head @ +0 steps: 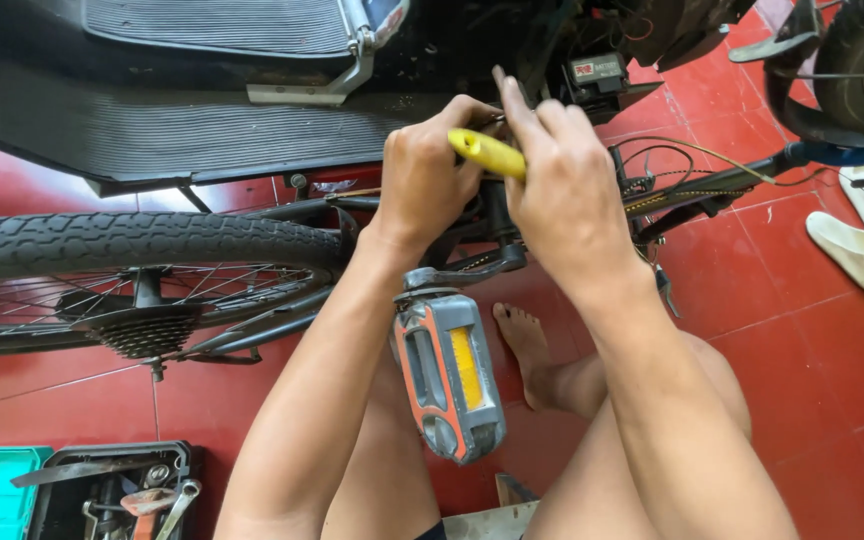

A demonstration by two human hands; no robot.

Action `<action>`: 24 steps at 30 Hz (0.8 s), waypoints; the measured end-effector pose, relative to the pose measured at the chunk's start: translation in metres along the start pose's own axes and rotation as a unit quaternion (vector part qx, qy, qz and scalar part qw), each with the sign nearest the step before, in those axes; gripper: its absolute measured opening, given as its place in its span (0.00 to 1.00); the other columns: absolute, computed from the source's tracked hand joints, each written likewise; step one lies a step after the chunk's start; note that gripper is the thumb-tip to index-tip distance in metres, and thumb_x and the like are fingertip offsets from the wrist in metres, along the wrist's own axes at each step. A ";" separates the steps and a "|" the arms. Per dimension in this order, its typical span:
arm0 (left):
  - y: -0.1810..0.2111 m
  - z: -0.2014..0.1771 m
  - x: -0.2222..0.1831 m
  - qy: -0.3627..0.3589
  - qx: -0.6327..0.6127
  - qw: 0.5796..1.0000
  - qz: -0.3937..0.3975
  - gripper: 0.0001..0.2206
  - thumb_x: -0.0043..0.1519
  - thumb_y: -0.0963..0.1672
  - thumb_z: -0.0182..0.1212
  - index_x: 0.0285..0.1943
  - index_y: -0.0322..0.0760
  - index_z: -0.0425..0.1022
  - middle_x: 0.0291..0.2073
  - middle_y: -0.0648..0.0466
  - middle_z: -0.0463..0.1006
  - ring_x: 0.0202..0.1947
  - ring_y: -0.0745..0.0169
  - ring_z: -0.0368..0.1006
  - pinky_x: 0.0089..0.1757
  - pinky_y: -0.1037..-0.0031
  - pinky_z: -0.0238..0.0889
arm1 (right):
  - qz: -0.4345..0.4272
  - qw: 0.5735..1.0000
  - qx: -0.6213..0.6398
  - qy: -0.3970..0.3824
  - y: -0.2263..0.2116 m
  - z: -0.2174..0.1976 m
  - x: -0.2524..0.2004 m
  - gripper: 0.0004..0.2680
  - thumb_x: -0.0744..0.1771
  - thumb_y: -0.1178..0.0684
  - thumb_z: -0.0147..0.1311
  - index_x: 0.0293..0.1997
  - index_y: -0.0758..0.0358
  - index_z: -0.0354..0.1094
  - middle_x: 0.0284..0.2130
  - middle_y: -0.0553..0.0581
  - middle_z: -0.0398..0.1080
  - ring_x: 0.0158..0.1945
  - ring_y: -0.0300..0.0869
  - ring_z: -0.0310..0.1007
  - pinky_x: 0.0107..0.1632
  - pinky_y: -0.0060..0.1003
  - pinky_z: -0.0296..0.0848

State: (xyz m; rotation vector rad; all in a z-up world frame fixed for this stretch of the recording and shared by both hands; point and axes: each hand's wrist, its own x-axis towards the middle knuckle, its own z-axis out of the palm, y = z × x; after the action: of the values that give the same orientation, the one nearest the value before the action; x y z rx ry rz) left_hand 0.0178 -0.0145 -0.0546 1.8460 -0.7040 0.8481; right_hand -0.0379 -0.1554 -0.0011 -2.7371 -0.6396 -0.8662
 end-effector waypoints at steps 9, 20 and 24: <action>0.009 -0.004 0.003 0.006 -0.021 1.000 0.010 0.06 0.61 0.37 0.68 0.44 0.32 0.76 0.28 0.54 0.82 0.19 0.64 0.71 0.26 0.73 0.63 | 0.095 0.992 0.053 -0.069 0.005 -0.110 -0.040 0.15 0.69 0.69 0.53 0.63 0.79 0.75 0.30 0.63 0.66 0.26 0.48 0.57 0.31 0.43 0.59; 0.011 0.001 0.001 0.015 -0.056 0.998 -0.014 0.06 0.62 0.36 0.67 0.46 0.32 0.77 0.33 0.54 0.84 0.24 0.68 0.72 0.28 0.77 0.66 | 0.062 0.965 0.248 0.063 0.033 -0.043 -0.020 0.10 0.70 0.68 0.51 0.58 0.82 0.70 0.44 0.67 0.71 0.42 0.49 0.68 0.46 0.40 0.68; 0.013 0.001 -0.005 0.017 -0.040 0.999 -0.017 0.05 0.63 0.37 0.67 0.45 0.33 0.77 0.30 0.55 0.82 0.22 0.67 0.67 0.27 0.75 0.61 | -0.018 0.990 0.135 0.020 0.021 -0.022 -0.013 0.21 0.64 0.72 0.54 0.66 0.73 0.68 0.38 0.66 0.69 0.32 0.55 0.67 0.39 0.48 0.69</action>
State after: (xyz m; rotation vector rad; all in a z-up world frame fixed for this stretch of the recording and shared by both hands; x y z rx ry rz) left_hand 0.0049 -0.0195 -0.0519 1.7636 -0.6732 0.8152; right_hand -0.0490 -0.1859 0.0081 -2.4672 -0.7424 -0.7772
